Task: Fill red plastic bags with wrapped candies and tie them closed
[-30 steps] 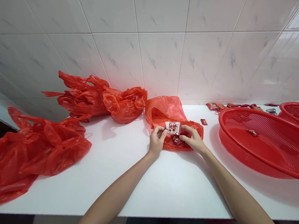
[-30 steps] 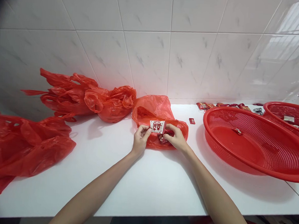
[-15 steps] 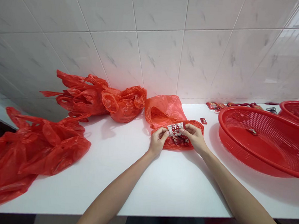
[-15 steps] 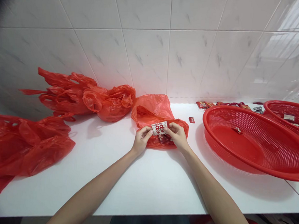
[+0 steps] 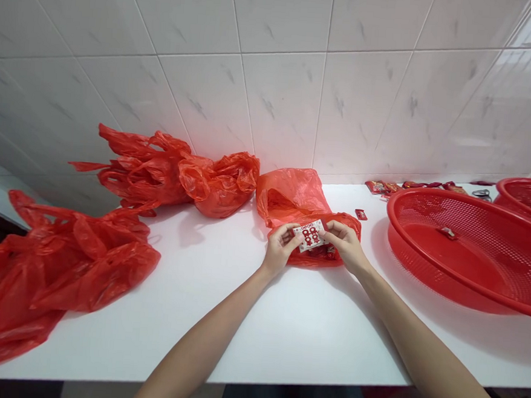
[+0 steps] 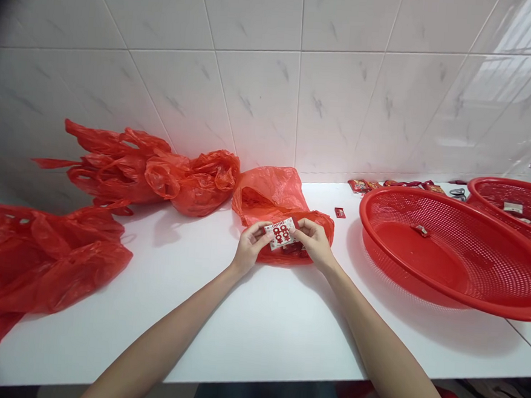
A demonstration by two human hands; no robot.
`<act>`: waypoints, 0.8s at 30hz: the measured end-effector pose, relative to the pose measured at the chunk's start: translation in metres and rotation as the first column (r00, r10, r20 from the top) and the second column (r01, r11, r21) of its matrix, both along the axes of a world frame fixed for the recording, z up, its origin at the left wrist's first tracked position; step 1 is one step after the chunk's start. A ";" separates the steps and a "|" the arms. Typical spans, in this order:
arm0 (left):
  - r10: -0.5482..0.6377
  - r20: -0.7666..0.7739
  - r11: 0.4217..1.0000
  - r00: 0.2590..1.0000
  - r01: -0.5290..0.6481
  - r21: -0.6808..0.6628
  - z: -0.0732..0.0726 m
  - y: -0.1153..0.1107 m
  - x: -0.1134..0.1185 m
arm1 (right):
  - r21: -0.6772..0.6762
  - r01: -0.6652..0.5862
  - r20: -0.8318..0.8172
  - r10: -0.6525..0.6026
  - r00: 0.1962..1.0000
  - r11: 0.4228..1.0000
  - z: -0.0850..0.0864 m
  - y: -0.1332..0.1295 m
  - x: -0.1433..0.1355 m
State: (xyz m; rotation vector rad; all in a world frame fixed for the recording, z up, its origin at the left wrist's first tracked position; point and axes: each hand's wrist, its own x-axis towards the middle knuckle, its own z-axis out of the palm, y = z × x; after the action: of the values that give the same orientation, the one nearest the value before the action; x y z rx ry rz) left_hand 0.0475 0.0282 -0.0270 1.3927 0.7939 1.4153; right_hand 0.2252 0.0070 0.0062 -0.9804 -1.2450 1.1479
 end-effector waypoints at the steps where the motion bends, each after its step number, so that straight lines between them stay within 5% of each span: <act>1: -0.025 -0.007 1.000 1.000 0.025 -0.002 0.000 0.000 0.000 | -0.001 -0.016 -0.004 0.016 1.000 1.000 0.002 -0.001 -0.001; 9: 0.036 0.031 0.999 0.999 -0.035 -0.035 0.005 -0.001 0.001 | -0.074 -0.172 -0.032 0.170 0.985 0.982 0.002 -0.007 -0.011; 17: -0.082 0.007 0.996 0.997 0.082 -0.029 0.006 -0.007 0.004 | -0.011 -0.034 -0.020 0.034 0.999 0.999 -0.005 -0.005 -0.013; 24: -0.090 0.041 0.994 0.995 0.092 -0.057 0.005 -0.006 0.003 | 0.078 -0.157 0.234 0.135 0.963 0.984 -0.007 -0.003 -0.008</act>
State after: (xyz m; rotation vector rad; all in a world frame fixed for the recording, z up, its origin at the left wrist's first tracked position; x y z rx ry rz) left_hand 0.0503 0.0221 -0.0215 1.3362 0.7328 1.3342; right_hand 0.2172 0.0037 -0.0008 -0.9809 -1.5651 1.0992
